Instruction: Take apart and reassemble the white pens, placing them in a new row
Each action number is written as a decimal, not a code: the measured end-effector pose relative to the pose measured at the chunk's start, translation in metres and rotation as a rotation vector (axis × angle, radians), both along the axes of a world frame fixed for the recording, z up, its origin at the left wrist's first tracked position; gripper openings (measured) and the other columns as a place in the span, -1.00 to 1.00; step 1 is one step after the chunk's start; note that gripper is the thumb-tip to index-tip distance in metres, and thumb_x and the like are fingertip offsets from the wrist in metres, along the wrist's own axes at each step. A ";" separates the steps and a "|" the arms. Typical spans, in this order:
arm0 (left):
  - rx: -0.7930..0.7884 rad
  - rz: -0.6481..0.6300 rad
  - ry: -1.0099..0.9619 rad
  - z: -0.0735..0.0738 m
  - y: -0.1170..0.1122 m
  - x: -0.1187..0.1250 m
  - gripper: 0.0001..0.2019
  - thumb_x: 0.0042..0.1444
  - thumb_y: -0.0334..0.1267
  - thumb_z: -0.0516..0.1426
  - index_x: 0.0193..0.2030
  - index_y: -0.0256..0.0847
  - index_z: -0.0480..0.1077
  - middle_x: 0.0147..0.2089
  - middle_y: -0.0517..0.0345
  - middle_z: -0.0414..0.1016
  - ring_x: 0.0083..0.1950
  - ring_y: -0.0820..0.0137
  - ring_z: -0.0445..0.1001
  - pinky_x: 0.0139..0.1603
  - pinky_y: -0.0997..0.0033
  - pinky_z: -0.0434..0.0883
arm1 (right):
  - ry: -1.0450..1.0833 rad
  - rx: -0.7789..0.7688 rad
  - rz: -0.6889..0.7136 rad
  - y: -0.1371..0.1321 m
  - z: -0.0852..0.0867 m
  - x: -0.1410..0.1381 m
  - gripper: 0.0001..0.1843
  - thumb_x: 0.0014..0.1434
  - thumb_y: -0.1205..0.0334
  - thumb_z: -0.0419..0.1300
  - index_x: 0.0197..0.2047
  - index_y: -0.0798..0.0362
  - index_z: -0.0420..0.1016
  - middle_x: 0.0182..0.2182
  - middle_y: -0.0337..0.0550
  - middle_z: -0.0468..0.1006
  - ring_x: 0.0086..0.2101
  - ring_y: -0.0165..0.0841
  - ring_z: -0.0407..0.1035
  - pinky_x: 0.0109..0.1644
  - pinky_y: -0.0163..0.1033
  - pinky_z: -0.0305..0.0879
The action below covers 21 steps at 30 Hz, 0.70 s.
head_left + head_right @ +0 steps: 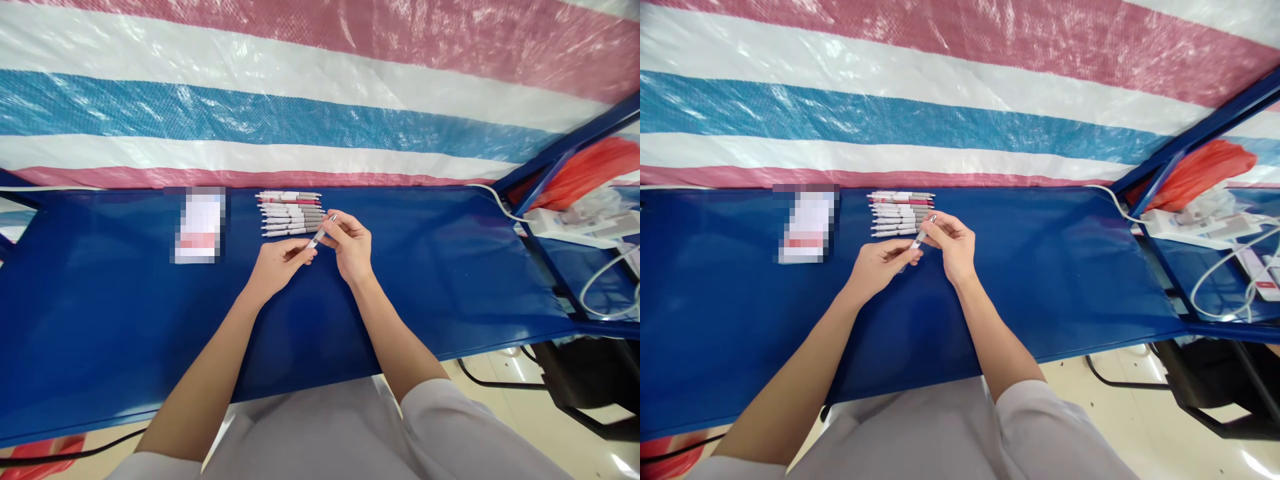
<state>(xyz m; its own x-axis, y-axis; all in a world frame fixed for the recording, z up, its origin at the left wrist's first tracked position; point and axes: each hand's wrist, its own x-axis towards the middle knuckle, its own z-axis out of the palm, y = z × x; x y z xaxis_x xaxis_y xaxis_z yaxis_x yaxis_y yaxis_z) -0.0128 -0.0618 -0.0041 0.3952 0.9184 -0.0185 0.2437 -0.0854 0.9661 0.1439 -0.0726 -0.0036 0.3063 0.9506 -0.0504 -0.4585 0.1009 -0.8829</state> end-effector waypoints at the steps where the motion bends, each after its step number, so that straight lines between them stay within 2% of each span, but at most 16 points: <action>1: -0.046 -0.053 -0.018 0.001 0.001 -0.001 -0.71 0.13 -0.05 0.23 -0.14 -0.22 0.59 -0.29 0.10 0.65 -0.30 0.33 0.60 -0.17 0.35 0.54 | 0.005 -0.003 0.012 0.000 0.000 0.000 -0.74 -0.10 0.20 0.44 -0.27 -0.06 0.60 -0.33 -0.32 0.66 -0.34 -0.43 0.55 -0.31 -0.34 0.54; 3: -0.142 -0.154 -0.063 0.002 0.002 -0.004 -0.69 0.17 -0.03 0.20 -0.15 -0.22 0.59 -0.27 0.07 0.65 -0.30 0.33 0.60 -0.18 0.35 0.55 | 0.020 0.007 0.041 0.000 0.000 0.001 -0.72 -0.09 0.20 0.44 -0.24 -0.06 0.60 -0.31 -0.29 0.67 -0.33 -0.41 0.56 -0.34 -0.35 0.53; 5: -0.191 -0.190 -0.080 0.002 0.004 -0.006 -0.70 0.19 -0.02 0.19 -0.17 -0.22 0.59 -0.25 0.06 0.64 -0.30 0.34 0.59 -0.20 0.36 0.55 | 0.028 0.017 0.058 0.000 0.000 0.001 -0.71 -0.09 0.19 0.43 -0.23 -0.05 0.60 -0.30 -0.28 0.68 -0.33 -0.39 0.57 -0.34 -0.33 0.54; 10: -0.158 -0.107 -0.082 -0.004 0.003 -0.004 -0.71 0.13 -0.04 0.24 -0.12 -0.18 0.59 -0.27 0.09 0.64 -0.31 0.34 0.58 -0.25 0.37 0.53 | -0.015 0.027 0.053 0.001 -0.001 0.001 -0.71 -0.07 0.17 0.42 -0.22 -0.04 0.58 -0.29 -0.27 0.68 -0.30 -0.35 0.58 -0.28 -0.28 0.56; 14: 0.001 0.046 -0.101 -0.008 0.000 0.001 -0.72 0.04 -0.11 0.32 -0.14 -0.19 0.59 -0.28 0.11 0.64 -0.32 0.33 0.58 -0.23 0.37 0.52 | -0.060 0.052 0.041 0.001 -0.002 0.003 -0.73 -0.02 0.16 0.40 -0.21 -0.04 0.56 -0.28 -0.26 0.67 -0.28 -0.35 0.58 -0.24 -0.24 0.58; 18: 0.217 0.094 -0.031 -0.009 -0.002 0.002 -0.77 0.05 -0.17 0.31 -0.15 -0.16 0.60 -0.22 0.15 0.65 -0.24 0.32 0.60 -0.13 0.36 0.52 | -0.061 0.065 0.010 0.001 -0.002 0.002 -0.74 -0.04 0.15 0.41 -0.24 -0.04 0.56 -0.27 -0.29 0.65 -0.30 -0.40 0.57 -0.28 -0.31 0.56; 21: 0.362 0.139 0.042 -0.010 -0.003 0.002 -0.81 0.07 -0.20 0.29 -0.16 -0.14 0.60 -0.24 0.17 0.64 -0.26 0.33 0.60 -0.15 0.39 0.52 | -0.076 0.038 -0.012 0.002 -0.003 0.000 -0.72 -0.11 0.16 0.45 -0.27 -0.05 0.56 -0.35 -0.33 0.62 -0.36 -0.44 0.54 -0.29 -0.32 0.56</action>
<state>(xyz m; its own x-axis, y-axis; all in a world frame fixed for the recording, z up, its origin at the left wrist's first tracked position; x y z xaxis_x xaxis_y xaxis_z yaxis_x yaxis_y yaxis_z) -0.0110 -0.0644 -0.0139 0.2720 0.9134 0.3029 0.3158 -0.3820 0.8685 0.1440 -0.0707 -0.0062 0.3190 0.9477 0.0094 -0.3891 0.1400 -0.9105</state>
